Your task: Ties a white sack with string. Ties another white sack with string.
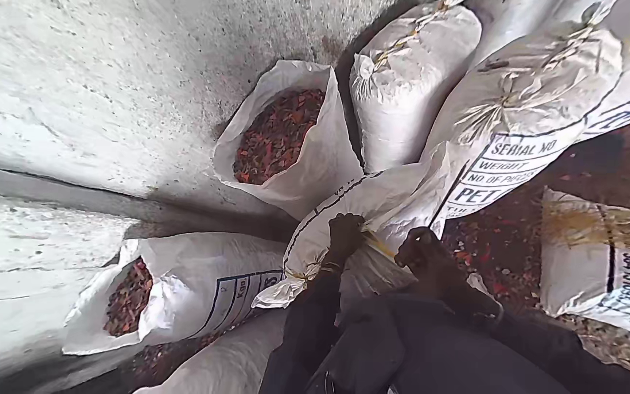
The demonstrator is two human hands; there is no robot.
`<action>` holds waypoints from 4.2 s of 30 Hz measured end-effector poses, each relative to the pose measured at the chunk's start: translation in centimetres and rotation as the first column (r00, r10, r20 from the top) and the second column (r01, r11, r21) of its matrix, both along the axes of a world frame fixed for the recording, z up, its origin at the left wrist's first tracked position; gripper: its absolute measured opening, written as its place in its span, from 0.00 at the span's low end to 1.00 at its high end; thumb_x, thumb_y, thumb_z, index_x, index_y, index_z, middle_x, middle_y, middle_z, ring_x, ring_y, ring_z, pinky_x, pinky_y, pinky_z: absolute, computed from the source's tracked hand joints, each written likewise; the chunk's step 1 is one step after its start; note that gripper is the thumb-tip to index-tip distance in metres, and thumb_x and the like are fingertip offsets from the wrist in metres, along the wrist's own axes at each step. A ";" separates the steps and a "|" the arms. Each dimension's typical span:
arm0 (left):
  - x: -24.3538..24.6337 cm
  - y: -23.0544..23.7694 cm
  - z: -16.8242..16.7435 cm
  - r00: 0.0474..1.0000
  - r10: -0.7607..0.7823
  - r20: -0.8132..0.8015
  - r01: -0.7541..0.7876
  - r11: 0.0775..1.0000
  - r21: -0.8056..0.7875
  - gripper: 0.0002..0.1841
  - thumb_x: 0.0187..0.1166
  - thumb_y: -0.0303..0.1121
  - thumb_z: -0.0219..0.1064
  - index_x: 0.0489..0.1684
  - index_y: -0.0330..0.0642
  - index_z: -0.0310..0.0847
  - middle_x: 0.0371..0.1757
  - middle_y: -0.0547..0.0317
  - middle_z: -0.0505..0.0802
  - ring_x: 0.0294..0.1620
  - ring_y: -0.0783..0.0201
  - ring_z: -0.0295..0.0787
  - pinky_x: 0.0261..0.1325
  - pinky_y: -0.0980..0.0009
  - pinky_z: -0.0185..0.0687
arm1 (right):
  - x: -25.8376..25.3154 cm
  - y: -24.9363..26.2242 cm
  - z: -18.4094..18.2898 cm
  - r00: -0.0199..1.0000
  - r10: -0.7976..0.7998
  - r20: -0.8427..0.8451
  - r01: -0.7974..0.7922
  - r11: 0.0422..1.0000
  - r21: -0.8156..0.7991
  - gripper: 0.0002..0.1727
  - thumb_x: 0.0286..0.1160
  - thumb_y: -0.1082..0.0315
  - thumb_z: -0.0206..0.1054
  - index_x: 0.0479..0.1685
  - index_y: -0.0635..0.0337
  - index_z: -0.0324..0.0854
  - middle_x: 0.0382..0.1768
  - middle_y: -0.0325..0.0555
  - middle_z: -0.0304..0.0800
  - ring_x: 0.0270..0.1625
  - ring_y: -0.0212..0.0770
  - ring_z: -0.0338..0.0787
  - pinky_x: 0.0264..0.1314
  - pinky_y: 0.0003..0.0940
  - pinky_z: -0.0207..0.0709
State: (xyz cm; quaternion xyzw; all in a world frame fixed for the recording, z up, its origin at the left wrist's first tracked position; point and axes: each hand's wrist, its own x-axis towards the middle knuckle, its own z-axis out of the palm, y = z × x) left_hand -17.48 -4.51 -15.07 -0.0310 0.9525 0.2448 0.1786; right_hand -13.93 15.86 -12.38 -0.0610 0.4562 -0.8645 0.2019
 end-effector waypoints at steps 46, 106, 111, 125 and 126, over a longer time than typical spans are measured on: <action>21.6 -3.7 6.1 0.942 -0.032 -0.334 0.241 0.758 0.606 0.15 0.82 0.23 0.52 0.45 0.22 0.86 0.28 0.44 0.90 0.27 0.63 0.84 0.37 0.69 0.78 | 11.0 -6.4 1.8 0.973 0.059 -0.225 0.022 0.939 0.342 0.14 0.85 0.75 0.45 0.45 0.51 0.77 0.38 0.21 0.91 0.41 0.24 0.92 0.52 0.27 0.90; 2.0 2.8 -3.6 0.946 0.110 -0.304 -0.127 0.991 -0.034 0.14 0.84 0.24 0.60 0.61 0.28 0.86 0.57 0.31 0.91 0.62 0.33 0.86 0.66 0.38 0.73 | 7.2 -0.5 -7.2 0.872 0.199 0.447 -0.407 0.801 0.438 0.17 0.94 0.68 0.41 0.53 0.66 0.77 0.26 0.29 0.72 0.20 0.20 0.68 0.24 0.17 0.66; 2.7 2.7 -4.2 0.905 0.055 -0.422 -0.061 0.998 0.000 0.12 0.79 0.20 0.62 0.56 0.27 0.87 0.49 0.32 0.93 0.57 0.32 0.88 0.68 0.38 0.73 | 6.1 -0.6 -6.2 0.891 0.073 0.449 -0.326 0.791 0.518 0.16 0.93 0.70 0.41 0.50 0.64 0.75 0.17 0.27 0.63 0.14 0.23 0.63 0.19 0.18 0.63; 1.7 3.6 -1.6 0.975 0.197 -0.106 -0.190 0.979 0.069 0.14 0.81 0.20 0.58 0.52 0.30 0.91 0.50 0.35 0.95 0.65 0.35 0.87 0.73 0.44 0.73 | 1.0 1.7 -7.0 0.963 0.262 -0.068 -0.021 0.322 0.946 0.18 0.88 0.69 0.52 0.53 0.76 0.85 0.32 0.60 0.89 0.34 0.51 0.88 0.45 0.50 0.79; 1.8 3.8 -2.0 0.960 0.219 -0.173 -0.209 0.975 0.074 0.13 0.80 0.19 0.58 0.49 0.30 0.92 0.47 0.34 0.95 0.61 0.34 0.88 0.68 0.43 0.77 | 0.9 1.7 -7.2 0.958 0.269 -0.104 0.008 0.336 0.942 0.18 0.87 0.70 0.53 0.52 0.76 0.85 0.31 0.60 0.89 0.33 0.51 0.88 0.43 0.50 0.79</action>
